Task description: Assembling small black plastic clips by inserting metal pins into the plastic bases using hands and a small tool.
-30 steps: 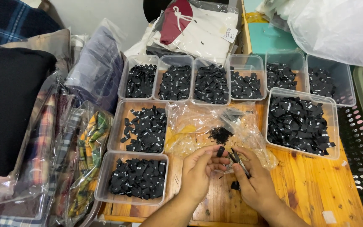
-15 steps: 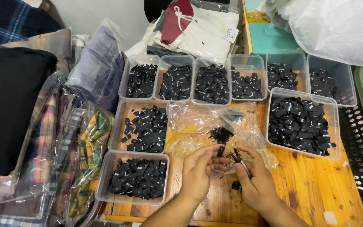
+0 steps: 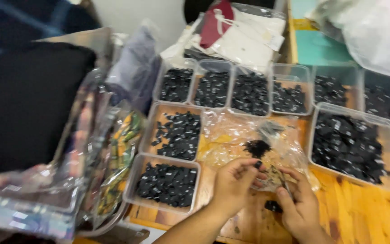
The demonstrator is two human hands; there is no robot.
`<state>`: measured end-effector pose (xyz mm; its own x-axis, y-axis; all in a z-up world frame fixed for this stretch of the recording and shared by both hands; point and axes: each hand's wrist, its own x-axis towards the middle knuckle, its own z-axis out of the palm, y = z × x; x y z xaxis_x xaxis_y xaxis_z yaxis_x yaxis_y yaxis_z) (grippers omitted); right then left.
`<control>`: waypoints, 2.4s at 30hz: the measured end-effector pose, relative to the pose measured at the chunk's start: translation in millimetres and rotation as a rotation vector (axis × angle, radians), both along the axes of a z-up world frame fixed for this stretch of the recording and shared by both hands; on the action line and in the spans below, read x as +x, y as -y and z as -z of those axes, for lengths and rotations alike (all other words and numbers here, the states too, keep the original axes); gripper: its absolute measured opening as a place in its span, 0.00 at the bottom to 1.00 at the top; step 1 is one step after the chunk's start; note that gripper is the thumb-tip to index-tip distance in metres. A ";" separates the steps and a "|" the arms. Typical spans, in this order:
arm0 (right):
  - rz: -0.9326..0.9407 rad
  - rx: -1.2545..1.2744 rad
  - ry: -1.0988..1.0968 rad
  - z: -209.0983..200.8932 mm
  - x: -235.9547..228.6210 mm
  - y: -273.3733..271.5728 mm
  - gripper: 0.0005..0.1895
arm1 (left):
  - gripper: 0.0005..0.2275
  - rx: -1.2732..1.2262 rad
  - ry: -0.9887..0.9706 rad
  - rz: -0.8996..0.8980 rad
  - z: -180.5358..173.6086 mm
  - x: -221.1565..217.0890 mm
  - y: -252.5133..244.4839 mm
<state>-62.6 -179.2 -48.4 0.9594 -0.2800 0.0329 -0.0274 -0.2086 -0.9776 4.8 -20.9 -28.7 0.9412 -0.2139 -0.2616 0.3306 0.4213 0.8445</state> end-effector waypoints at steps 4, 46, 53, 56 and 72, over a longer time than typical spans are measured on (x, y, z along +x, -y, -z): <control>0.073 -0.007 -0.085 -9.8 -2.7 -10.8 0.22 | 0.07 0.012 -0.031 -0.029 -7.5 -1.2 -2.2; -0.193 0.320 0.065 40.1 2.1 21.6 0.42 | 0.19 1.377 0.354 0.115 -70.8 192.7 -152.8; -0.109 0.289 0.021 17.2 -1.6 6.6 0.39 | 0.35 1.709 0.592 0.456 -78.5 178.4 -142.3; -0.108 0.242 -0.002 17.4 -1.7 8.1 0.39 | 0.33 1.777 0.671 0.474 -64.4 182.7 -143.2; 0.250 -0.217 -0.262 -43.4 4.3 -31.6 0.09 | 0.36 1.651 0.855 0.284 -77.1 163.0 -140.6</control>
